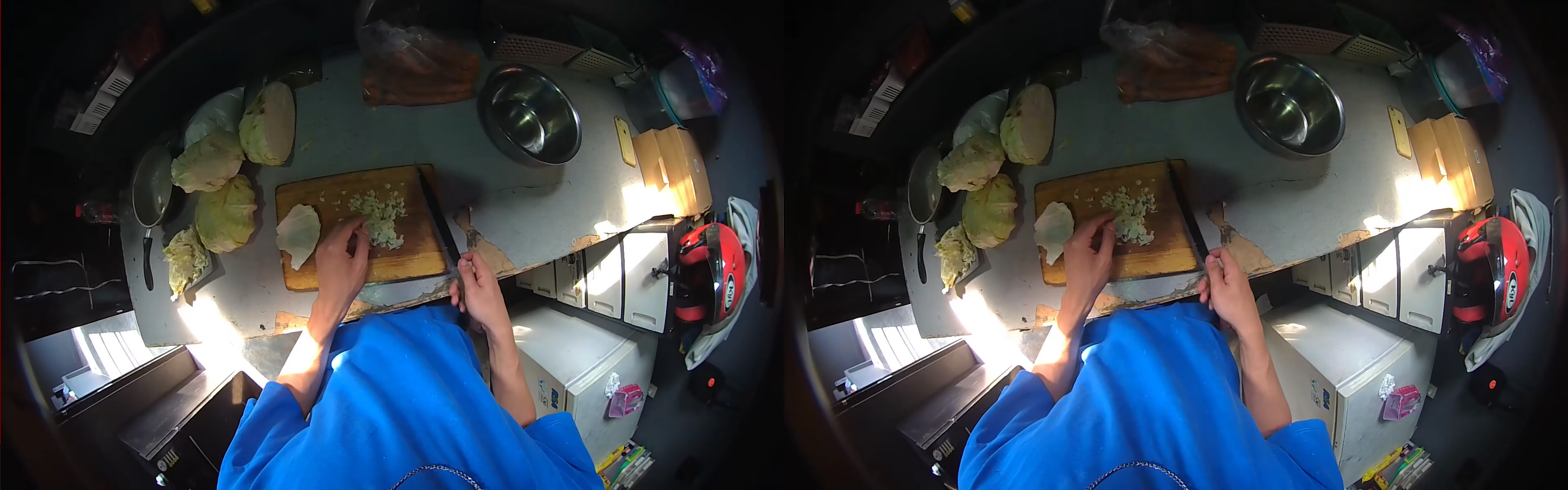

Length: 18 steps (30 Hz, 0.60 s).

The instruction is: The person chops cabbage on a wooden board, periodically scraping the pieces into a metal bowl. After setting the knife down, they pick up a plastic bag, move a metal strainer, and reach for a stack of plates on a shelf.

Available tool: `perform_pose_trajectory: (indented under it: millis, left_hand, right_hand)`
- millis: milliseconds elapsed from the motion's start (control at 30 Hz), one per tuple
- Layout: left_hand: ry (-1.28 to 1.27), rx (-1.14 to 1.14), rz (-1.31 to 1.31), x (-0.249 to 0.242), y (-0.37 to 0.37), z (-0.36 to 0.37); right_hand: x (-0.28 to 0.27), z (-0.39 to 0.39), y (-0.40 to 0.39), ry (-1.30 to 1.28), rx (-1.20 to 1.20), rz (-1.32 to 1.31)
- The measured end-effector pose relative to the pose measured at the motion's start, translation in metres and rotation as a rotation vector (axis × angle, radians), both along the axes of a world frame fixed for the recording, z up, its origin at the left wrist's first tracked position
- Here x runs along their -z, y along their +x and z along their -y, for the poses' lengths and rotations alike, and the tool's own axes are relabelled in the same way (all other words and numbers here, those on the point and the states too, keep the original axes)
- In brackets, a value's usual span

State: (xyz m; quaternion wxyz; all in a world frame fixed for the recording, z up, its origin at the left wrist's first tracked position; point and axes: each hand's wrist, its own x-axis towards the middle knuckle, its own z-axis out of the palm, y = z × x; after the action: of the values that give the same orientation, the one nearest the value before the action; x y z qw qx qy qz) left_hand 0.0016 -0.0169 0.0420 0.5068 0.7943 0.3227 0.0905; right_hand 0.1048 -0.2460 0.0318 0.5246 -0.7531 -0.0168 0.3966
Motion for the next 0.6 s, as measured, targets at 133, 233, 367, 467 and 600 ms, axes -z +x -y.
perform_pose_trajectory:
  millis: [133,233,367,467,600]
  left_hand:
    - [0.399,-0.016,0.195,0.044,-0.008,0.009]
    - [0.429,0.052,0.18,0.062,-0.008,0.016]
    - [0.259,0.042,0.246,0.055,-0.002,0.014]
    - [0.306,-0.031,0.224,0.055,0.008,-0.002]
    - [0.495,0.007,0.022,0.065,0.028,-0.013]
  right_hand:
    - [0.012,-0.008,0.006,-0.073,-0.089,0.208]
    - [0.011,-0.013,0.001,-0.129,-0.195,0.265]
    - [-0.006,-0.006,-0.006,-0.178,-0.291,0.317]
    - [-0.009,-0.002,0.0,-0.184,-0.26,0.468]
    - [-0.008,-0.013,0.011,-0.189,-0.243,0.601]
